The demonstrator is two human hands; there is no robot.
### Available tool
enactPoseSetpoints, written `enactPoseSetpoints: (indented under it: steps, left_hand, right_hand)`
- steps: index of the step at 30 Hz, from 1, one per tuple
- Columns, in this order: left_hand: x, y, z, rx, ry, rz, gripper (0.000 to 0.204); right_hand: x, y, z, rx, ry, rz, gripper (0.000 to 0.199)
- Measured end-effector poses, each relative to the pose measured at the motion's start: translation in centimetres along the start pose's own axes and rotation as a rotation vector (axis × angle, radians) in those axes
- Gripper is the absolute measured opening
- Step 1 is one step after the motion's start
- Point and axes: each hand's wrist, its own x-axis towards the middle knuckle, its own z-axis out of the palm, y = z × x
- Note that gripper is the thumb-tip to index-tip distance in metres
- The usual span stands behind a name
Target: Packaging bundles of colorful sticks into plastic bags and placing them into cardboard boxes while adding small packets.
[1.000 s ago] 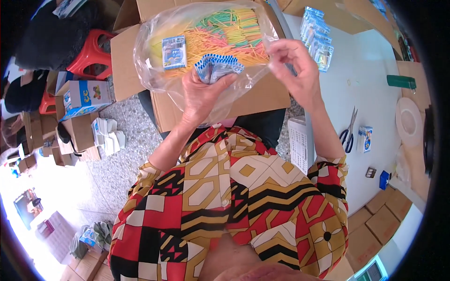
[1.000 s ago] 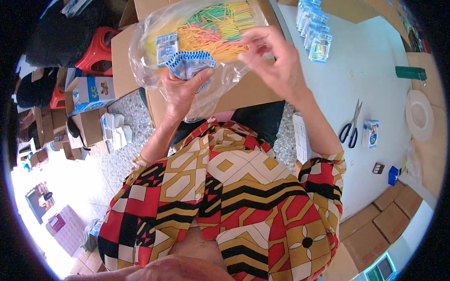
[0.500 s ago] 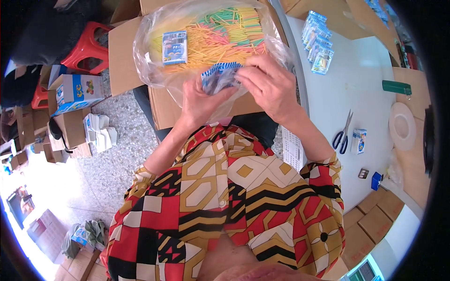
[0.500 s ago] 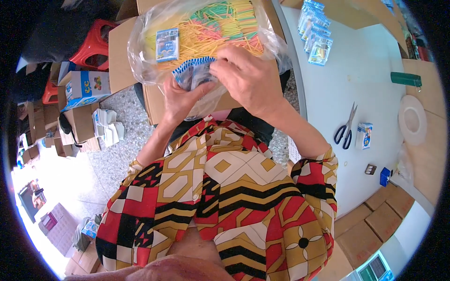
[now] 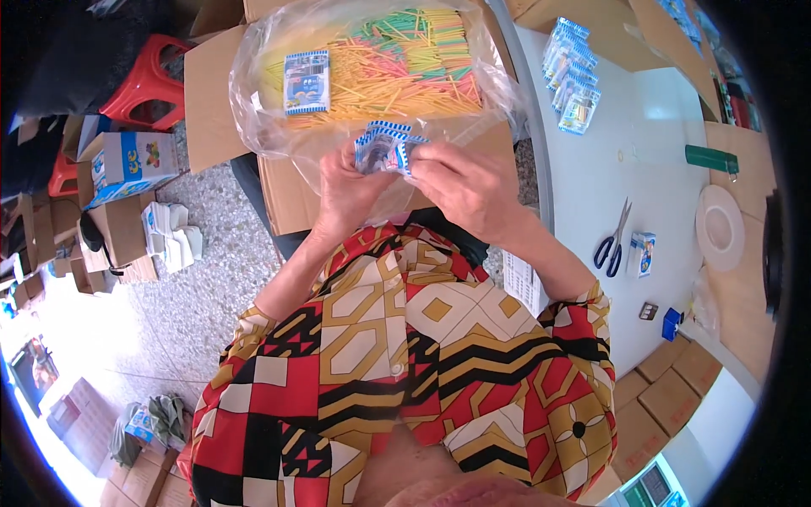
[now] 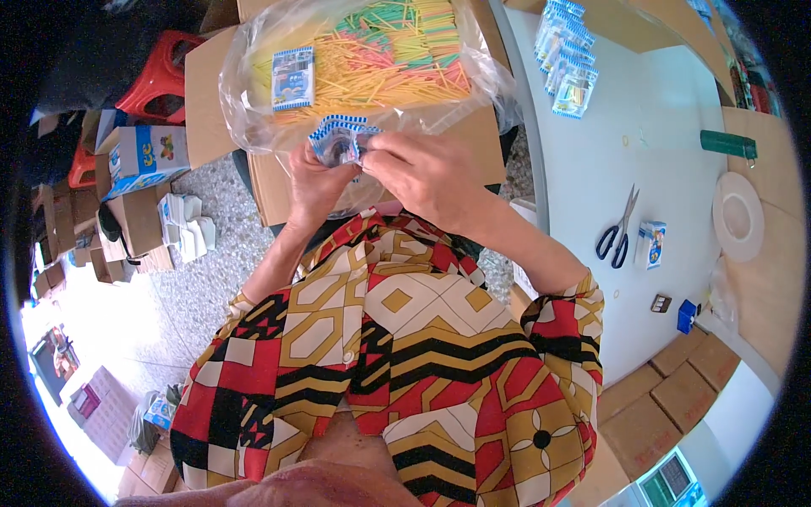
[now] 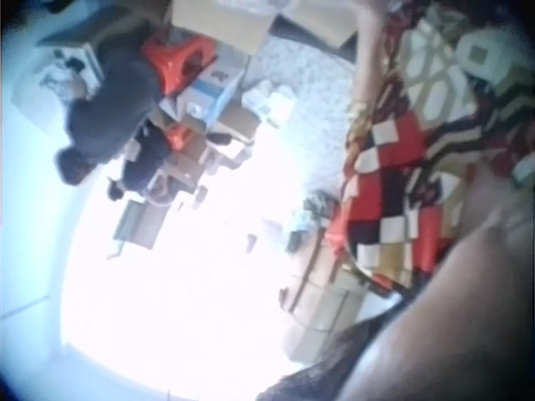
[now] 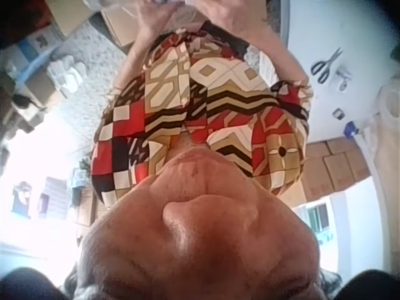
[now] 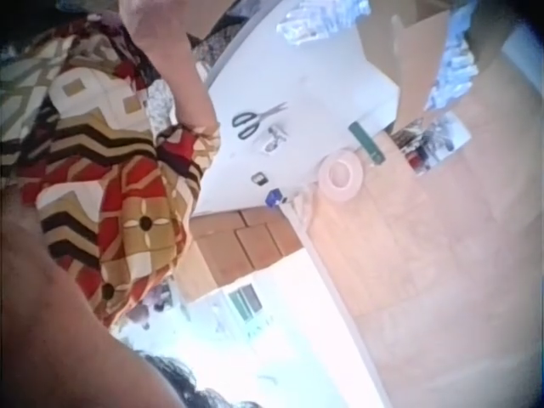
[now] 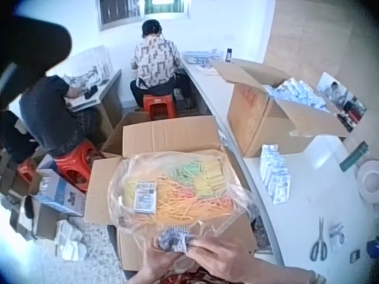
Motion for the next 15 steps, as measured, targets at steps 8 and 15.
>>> enactPoseSetpoints:
  steps: [8,15]
  left_hand:
    - [1.3,-0.7,-0.2,-0.079,0.075,-0.043,0.019]
    - [1.9,0.5,-0.4,-0.091,0.120,-0.033,0.018]
  right_hand:
    - [2.9,8.7,-1.0,0.300,0.090,0.537,0.012]
    - [0.4,19.4,4.0,-0.352,-0.314,0.208,0.025]
